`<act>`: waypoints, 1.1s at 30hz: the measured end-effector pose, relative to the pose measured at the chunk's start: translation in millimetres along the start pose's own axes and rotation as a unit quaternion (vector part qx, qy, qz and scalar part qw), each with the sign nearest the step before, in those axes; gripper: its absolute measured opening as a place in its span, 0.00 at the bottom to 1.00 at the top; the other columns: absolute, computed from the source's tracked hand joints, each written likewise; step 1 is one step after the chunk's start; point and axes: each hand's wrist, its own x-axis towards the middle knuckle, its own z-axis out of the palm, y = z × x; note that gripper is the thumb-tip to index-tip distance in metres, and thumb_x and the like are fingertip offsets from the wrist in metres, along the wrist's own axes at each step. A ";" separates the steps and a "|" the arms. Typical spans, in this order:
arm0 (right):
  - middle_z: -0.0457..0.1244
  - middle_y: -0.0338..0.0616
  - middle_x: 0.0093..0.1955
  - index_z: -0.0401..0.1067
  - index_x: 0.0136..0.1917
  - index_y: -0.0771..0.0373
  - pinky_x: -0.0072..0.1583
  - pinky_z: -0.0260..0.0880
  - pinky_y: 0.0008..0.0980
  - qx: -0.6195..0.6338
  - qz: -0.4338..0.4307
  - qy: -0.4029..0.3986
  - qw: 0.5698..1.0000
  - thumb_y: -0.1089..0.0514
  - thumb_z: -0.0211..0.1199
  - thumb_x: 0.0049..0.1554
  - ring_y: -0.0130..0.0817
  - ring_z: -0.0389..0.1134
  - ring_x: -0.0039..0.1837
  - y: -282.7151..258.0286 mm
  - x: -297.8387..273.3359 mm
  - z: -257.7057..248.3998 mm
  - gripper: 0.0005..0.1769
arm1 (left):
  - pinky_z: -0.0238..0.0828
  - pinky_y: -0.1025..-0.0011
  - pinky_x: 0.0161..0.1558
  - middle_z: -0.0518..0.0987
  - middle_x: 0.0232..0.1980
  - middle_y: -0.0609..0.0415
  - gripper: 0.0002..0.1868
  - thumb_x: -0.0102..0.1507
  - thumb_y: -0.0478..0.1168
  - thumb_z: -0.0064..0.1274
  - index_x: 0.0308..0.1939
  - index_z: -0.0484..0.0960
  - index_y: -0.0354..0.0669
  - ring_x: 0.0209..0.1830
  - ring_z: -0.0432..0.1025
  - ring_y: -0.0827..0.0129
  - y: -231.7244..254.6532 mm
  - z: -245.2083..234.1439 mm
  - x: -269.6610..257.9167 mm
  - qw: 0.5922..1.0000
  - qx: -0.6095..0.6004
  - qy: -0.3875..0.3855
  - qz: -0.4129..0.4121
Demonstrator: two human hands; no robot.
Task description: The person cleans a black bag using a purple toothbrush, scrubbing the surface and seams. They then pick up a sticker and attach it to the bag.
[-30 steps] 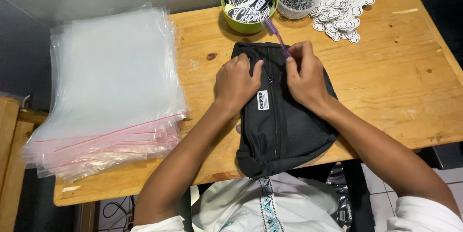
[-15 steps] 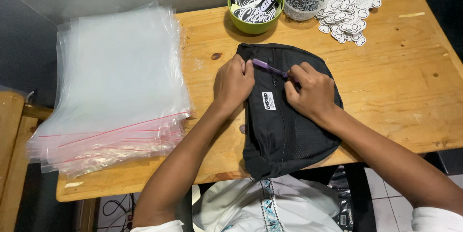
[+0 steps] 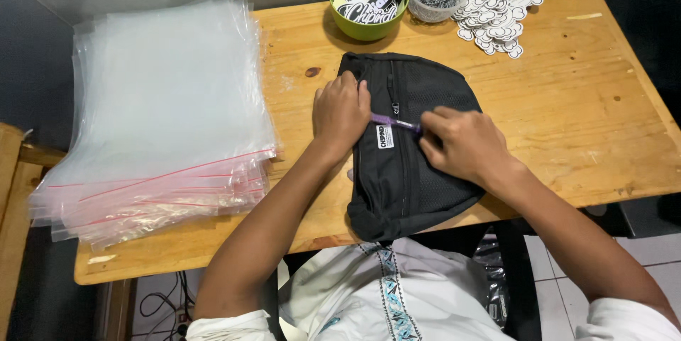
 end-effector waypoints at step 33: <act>0.67 0.38 0.33 0.73 0.42 0.49 0.31 0.66 0.38 0.076 -0.166 -0.162 0.970 0.57 0.58 0.50 0.43 0.70 0.31 -34.4 -65.9 -77.2 0.06 | 0.62 0.57 0.37 0.73 0.33 0.50 0.10 0.66 0.45 0.45 0.37 0.77 0.44 0.38 0.69 0.53 -2.6 -14.4 -59.1 0.988 0.117 -0.015 0.100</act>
